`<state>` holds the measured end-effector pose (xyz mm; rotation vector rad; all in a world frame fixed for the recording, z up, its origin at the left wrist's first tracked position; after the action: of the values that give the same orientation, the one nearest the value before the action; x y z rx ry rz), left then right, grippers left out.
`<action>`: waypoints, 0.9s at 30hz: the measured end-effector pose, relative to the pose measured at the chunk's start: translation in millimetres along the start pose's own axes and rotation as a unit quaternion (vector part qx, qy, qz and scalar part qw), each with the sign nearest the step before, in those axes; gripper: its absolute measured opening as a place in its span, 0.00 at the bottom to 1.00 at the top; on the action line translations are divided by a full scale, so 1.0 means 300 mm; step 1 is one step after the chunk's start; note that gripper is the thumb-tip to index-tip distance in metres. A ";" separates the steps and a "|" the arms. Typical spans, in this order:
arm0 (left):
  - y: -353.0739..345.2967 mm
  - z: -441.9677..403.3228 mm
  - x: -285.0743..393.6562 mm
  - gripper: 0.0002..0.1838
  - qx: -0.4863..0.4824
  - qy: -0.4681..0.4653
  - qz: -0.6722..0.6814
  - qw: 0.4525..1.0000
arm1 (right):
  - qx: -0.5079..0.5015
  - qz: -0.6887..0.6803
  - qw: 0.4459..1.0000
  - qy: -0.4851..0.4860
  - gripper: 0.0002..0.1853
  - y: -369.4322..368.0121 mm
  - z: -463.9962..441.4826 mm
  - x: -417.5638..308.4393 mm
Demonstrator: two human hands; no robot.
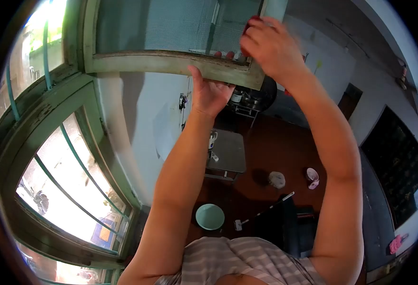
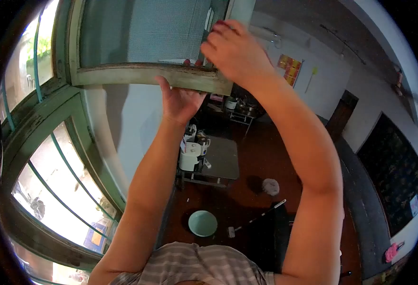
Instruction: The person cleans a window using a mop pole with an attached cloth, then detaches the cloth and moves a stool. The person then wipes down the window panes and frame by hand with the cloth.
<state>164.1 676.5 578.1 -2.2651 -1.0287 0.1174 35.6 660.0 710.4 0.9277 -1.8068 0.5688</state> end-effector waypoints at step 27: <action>0.090 0.022 0.014 0.39 0.010 -0.020 0.023 1.000 | 0.185 -0.188 0.940 -0.214 0.08 -0.100 -0.355 -0.402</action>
<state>182.3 669.5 557.9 -2.2762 -0.9921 0.1911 145.4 760.2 642.2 1.7223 -1.8552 0.4930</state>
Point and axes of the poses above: each hand's wrist, its own z-axis away from the middle knuckle, its own y-axis out of the back of the hand, x = y × z, the point moved 2 cm from there along -z, towards the middle knuckle, and after that the axes turned 2 degrees about -z, right-handed, at the moved point
